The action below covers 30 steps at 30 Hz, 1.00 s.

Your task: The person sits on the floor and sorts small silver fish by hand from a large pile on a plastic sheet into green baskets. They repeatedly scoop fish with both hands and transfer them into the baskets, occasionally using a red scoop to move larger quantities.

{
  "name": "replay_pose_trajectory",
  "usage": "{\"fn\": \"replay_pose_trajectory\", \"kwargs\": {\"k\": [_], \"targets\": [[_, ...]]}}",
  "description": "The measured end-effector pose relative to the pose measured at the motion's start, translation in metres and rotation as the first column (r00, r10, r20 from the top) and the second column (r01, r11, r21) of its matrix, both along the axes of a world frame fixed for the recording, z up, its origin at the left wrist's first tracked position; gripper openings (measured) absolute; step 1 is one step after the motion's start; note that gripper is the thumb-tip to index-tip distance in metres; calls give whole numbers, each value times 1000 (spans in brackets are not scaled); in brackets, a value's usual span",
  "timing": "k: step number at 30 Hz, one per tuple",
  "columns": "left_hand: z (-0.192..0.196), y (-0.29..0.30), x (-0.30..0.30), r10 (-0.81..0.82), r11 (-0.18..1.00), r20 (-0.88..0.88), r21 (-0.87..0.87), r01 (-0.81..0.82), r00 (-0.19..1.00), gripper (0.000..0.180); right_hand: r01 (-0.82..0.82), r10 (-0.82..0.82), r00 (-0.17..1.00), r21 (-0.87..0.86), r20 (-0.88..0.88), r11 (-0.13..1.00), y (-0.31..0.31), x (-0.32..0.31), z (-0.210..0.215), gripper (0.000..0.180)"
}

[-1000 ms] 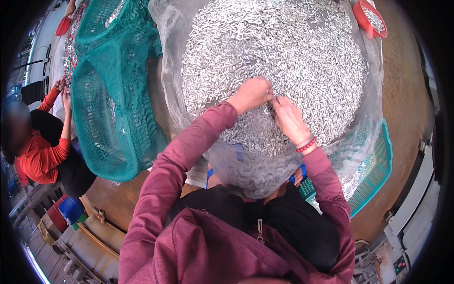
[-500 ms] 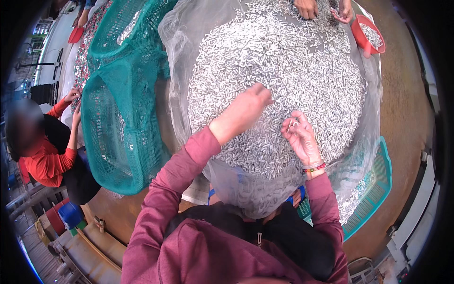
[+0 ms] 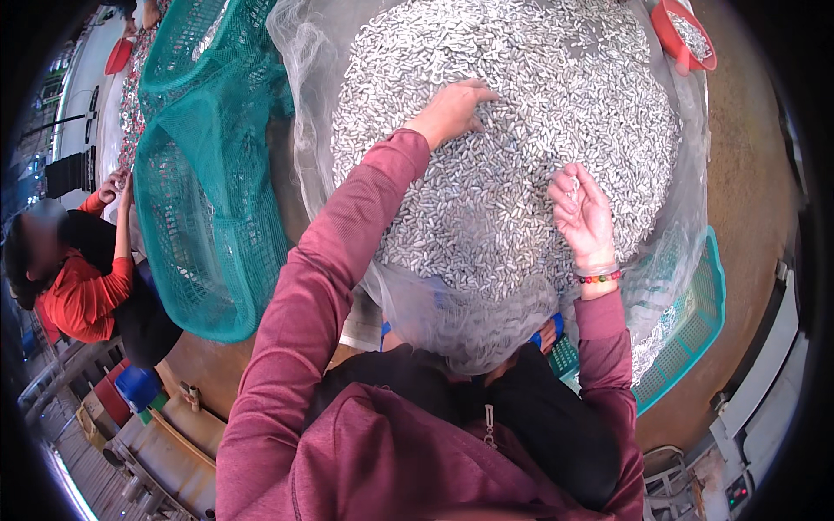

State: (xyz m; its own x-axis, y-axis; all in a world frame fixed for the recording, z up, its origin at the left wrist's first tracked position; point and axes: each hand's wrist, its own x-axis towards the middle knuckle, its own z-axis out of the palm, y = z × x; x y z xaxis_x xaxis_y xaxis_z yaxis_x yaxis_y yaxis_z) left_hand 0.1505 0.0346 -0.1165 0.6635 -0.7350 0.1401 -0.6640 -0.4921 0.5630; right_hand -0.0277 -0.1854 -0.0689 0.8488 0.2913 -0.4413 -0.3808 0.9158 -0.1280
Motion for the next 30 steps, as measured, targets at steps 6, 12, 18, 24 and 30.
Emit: {"fn": "replay_pose_trajectory", "kwargs": {"k": [6,12,18,24,30], "targets": [[3,14,-42,-176,949,-564,120,291,807,49,-6,26,989,-136,147,991,1,6,18,30],[57,57,-72,-100,989,-772,-7,149,627,36,-107,208,973,-596,102,796,-18,0,49,19],[98,67,-74,-10,997,-822,-50,-55,569,28,129,9,989,-887,148,444,-59,-9,93,24],[93,57,-72,-9,998,4,67,8,1000,18,-7,268,920,-697,-285,-717,-55,-12,46,24],[100,77,-63,223,972,-460,43,-229,859,19,69,302,896,-571,-324,-818,-29,-12,-1,21]]}}
